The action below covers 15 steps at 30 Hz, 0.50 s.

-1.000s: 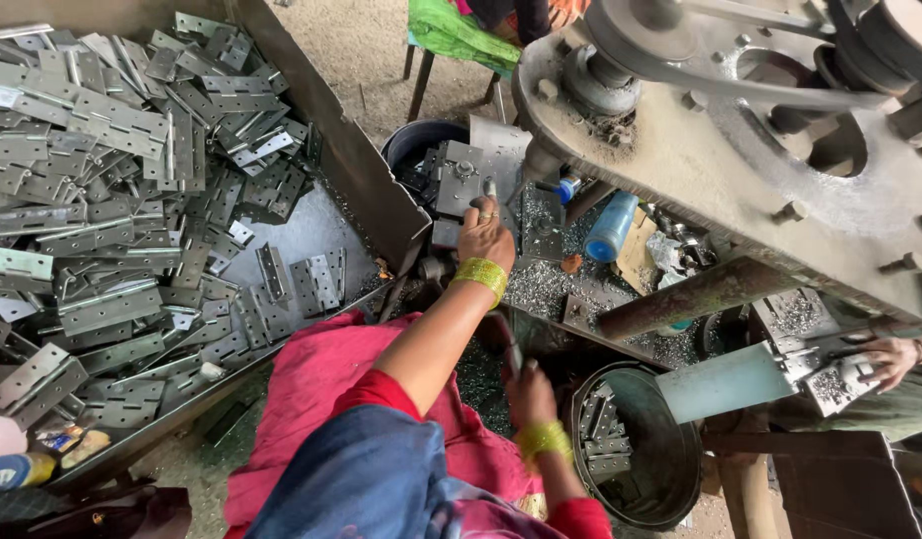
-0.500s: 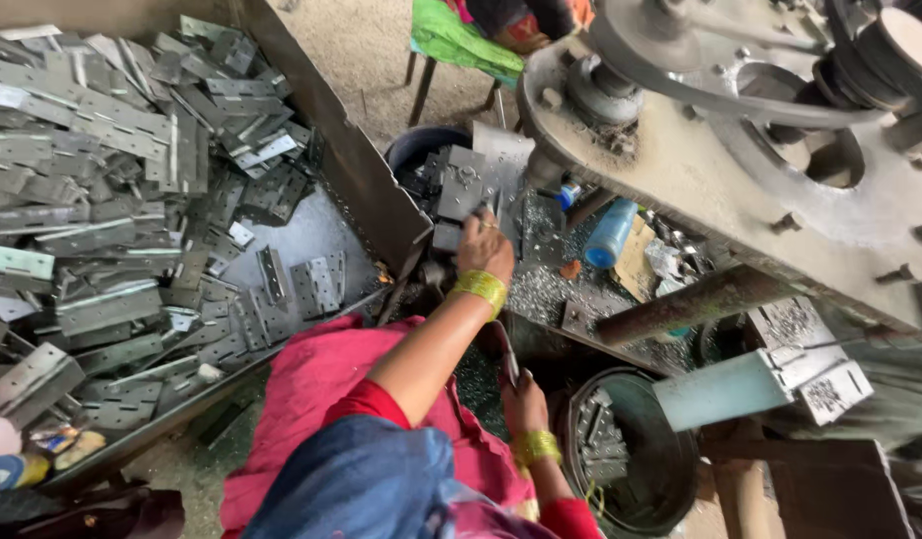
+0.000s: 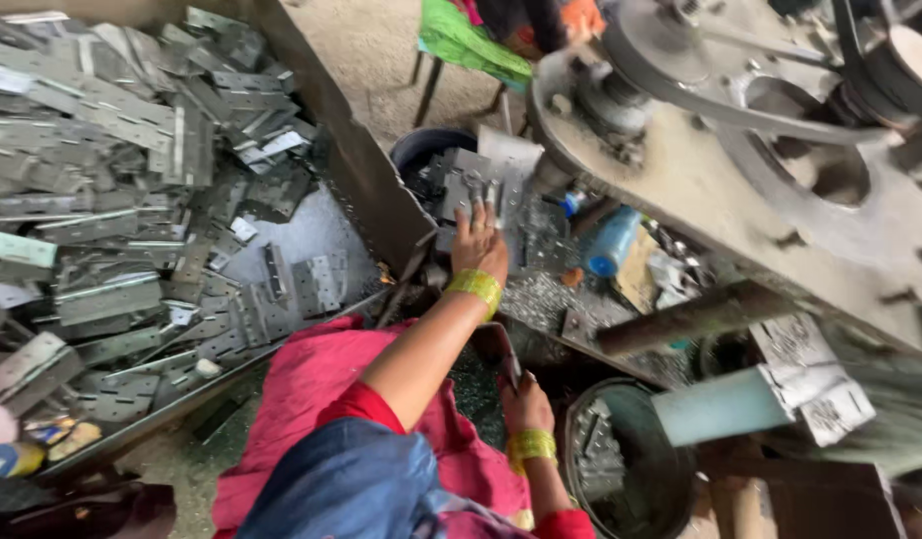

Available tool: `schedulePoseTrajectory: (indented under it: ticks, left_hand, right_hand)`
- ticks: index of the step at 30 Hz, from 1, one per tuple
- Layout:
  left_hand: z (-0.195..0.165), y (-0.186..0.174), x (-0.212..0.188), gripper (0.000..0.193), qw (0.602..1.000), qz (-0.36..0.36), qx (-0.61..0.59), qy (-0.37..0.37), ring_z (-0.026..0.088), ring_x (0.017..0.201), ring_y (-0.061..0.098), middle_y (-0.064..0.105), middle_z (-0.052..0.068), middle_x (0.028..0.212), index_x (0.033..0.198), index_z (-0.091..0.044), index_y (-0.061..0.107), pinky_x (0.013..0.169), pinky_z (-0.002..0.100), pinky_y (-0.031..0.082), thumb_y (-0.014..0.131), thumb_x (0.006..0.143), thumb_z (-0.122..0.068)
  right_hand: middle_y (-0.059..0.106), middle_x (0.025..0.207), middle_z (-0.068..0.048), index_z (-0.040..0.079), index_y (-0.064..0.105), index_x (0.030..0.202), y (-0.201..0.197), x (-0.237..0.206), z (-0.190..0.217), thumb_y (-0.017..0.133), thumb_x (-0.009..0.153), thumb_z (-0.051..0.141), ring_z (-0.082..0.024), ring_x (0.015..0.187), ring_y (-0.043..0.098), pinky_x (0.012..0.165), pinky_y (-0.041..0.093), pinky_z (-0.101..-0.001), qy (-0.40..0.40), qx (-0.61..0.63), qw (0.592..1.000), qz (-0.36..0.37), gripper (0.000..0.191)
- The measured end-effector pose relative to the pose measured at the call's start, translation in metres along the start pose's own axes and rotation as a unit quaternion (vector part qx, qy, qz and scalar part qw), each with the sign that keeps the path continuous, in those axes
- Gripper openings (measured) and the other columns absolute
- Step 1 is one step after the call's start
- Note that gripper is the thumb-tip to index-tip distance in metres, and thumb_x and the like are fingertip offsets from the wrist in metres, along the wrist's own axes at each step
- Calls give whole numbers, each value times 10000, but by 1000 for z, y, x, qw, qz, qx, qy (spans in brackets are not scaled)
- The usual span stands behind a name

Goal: The person repeatedly picks up metal hinge-like parts from a bin, places them into a press machine, and operates the lever to process them. The processed parts are then dropped into a bucket below.

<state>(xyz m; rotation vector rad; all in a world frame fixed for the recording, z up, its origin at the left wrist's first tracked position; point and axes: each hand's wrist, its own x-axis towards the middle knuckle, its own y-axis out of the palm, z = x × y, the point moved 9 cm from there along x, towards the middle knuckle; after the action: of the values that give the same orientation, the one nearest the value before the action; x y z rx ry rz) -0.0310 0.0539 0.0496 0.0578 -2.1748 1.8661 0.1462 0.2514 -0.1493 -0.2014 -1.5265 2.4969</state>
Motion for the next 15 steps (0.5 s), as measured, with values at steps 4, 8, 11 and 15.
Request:
schedulePoseTrajectory:
  ticks: [4, 8, 11, 15]
  left_hand:
    - [3, 22, 3, 348, 991, 137, -11, 3, 360, 1591, 89, 223, 137, 1730, 1249, -87, 730, 1246, 582, 59, 514, 979, -127]
    - [-2, 7, 25, 463, 988, 69, 135, -9, 397, 1545, 136, 296, 134, 1648, 1388, -52, 599, 1133, 604, 136, 464, 956, -150]
    - [-13, 23, 30, 433, 990, 98, 101, 8, 397, 1556, 197, 351, 174, 1667, 1396, -45, 638, 1178, 621, 123, 444, 1029, -166]
    - [1, 23, 14, 465, 998, 32, -30, -43, 399, 1518, 229, 364, 187, 1634, 1435, -86, 587, 1205, 598, 105, 435, 1013, -209]
  right_hand:
    - [736, 1005, -256, 85, 694, 1154, 1, 15, 2, 619, 910, 408, -449, 977, 703, 810, 554, -529, -49, -81, 992, 78, 412]
    - [720, 991, -275, 67, 678, 1154, -16, 17, -2, 626, 904, 425, -467, 983, 677, 819, 533, -541, 16, -42, 998, 53, 440]
    - [707, 978, -292, 54, 652, 1167, -5, -6, 2, 620, 919, 456, -486, 977, 655, 816, 515, -557, 37, -16, 999, 21, 474]
    - [713, 1007, -295, 13, 648, 1114, 11, -19, 0, 617, 904, 453, -475, 1001, 685, 814, 555, -545, 59, -15, 997, 53, 488]
